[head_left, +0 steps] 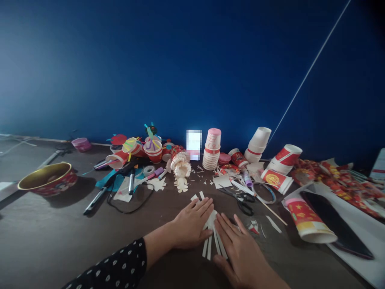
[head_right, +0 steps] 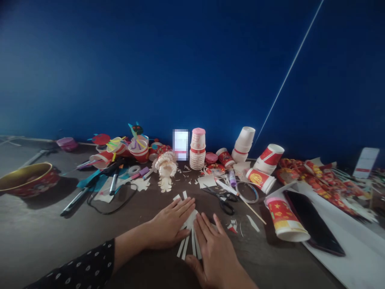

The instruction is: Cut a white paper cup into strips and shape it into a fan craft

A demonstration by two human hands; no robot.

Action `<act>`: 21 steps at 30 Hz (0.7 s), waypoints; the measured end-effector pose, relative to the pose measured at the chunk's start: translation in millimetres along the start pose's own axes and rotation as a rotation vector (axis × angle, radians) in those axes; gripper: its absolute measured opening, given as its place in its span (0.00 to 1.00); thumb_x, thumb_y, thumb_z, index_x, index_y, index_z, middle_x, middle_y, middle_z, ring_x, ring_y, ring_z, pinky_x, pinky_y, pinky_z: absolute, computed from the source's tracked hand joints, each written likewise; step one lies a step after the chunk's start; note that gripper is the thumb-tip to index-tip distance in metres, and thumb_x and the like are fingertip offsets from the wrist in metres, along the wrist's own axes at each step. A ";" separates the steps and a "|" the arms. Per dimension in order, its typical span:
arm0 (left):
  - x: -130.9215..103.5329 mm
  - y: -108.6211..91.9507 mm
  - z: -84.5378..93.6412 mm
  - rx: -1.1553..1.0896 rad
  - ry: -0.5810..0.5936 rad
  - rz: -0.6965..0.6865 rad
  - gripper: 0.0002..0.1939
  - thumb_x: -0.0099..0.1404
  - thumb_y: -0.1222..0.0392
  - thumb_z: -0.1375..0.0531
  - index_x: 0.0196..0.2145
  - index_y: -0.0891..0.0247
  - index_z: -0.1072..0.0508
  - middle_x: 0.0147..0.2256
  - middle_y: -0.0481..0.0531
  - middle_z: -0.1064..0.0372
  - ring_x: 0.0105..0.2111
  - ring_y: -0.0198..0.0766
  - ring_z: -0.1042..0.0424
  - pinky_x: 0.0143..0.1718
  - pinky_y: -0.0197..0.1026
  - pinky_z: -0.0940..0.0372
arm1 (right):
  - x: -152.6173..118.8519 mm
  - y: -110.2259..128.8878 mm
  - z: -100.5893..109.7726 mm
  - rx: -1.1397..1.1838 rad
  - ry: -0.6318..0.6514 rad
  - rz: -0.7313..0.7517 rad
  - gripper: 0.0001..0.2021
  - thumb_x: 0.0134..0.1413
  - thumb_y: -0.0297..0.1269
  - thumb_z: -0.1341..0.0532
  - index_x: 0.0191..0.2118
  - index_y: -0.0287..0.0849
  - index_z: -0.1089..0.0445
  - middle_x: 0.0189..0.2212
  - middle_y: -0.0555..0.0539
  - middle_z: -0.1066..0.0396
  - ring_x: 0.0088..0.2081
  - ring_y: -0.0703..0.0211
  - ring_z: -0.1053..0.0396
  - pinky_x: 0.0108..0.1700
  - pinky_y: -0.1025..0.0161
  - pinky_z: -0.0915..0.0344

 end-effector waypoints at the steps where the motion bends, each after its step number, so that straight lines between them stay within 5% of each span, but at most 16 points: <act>1: 0.4 -0.6 0.3 -0.006 0.004 0.007 0.33 0.66 0.46 0.58 0.62 0.71 0.55 0.63 0.62 0.62 0.62 0.45 0.63 0.60 0.52 0.62 | -0.1 -1.0 0.2 -0.001 -0.001 -0.003 0.30 0.59 0.48 0.52 0.61 0.35 0.51 0.59 0.36 0.48 0.60 0.43 0.50 0.57 0.41 0.51; 4: 2.2 -3.5 0.1 -0.030 -0.014 0.105 0.34 0.65 0.45 0.57 0.61 0.72 0.52 0.62 0.63 0.59 0.62 0.47 0.60 0.60 0.56 0.65 | -1.3 -8.8 4.5 -0.026 -0.072 -0.048 0.27 0.60 0.45 0.52 0.62 0.37 0.51 0.59 0.39 0.46 0.60 0.46 0.50 0.56 0.42 0.49; 8: -5.9 3.5 0.0 -0.084 -0.122 0.491 0.38 0.63 0.46 0.54 0.60 0.82 0.53 0.61 0.71 0.60 0.61 0.55 0.61 0.59 0.57 0.60 | -3.3 -17.7 14.8 -0.114 -0.198 -0.134 0.30 0.60 0.45 0.52 0.62 0.30 0.53 0.59 0.35 0.47 0.61 0.45 0.52 0.57 0.43 0.49; 10: -10.1 0.4 3.2 -0.119 -0.166 0.557 0.37 0.63 0.50 0.54 0.60 0.85 0.55 0.61 0.73 0.63 0.61 0.56 0.64 0.59 0.57 0.57 | -2.4 -11.8 14.1 -0.142 -0.182 -0.086 0.29 0.59 0.45 0.51 0.60 0.31 0.49 0.59 0.36 0.46 0.60 0.44 0.52 0.57 0.42 0.51; 13: -14.7 2.2 29.0 -0.127 -0.288 0.510 0.32 0.63 0.59 0.55 0.59 0.84 0.54 0.61 0.72 0.61 0.61 0.54 0.62 0.58 0.58 0.54 | -2.7 -8.6 15.3 -0.160 -0.161 -0.054 0.27 0.59 0.44 0.50 0.59 0.33 0.46 0.58 0.37 0.43 0.60 0.42 0.51 0.57 0.40 0.54; 17: -8.5 6.2 68.2 -0.098 -0.368 0.243 0.22 0.64 0.66 0.57 0.55 0.72 0.41 0.55 0.64 0.41 0.57 0.44 0.46 0.56 0.49 0.46 | -2.6 -13.6 21.0 -0.159 -0.172 -0.085 0.26 0.59 0.42 0.50 0.59 0.33 0.46 0.57 0.37 0.43 0.60 0.41 0.51 0.57 0.39 0.56; 21: 9.5 -15.1 52.2 0.067 -0.179 -0.151 0.22 0.67 0.61 0.55 0.56 0.70 0.42 0.58 0.61 0.46 0.60 0.42 0.51 0.59 0.46 0.54 | 0.9 -7.5 12.0 -0.088 -0.094 -0.035 0.28 0.57 0.45 0.48 0.60 0.35 0.48 0.58 0.38 0.44 0.61 0.43 0.53 0.58 0.41 0.55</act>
Point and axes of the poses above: each hand's wrist, its own x-axis towards the middle knuckle, its own z-axis out of the back of the hand, y = z × x, the point moved 10 cm from there along x, towards the middle knuckle
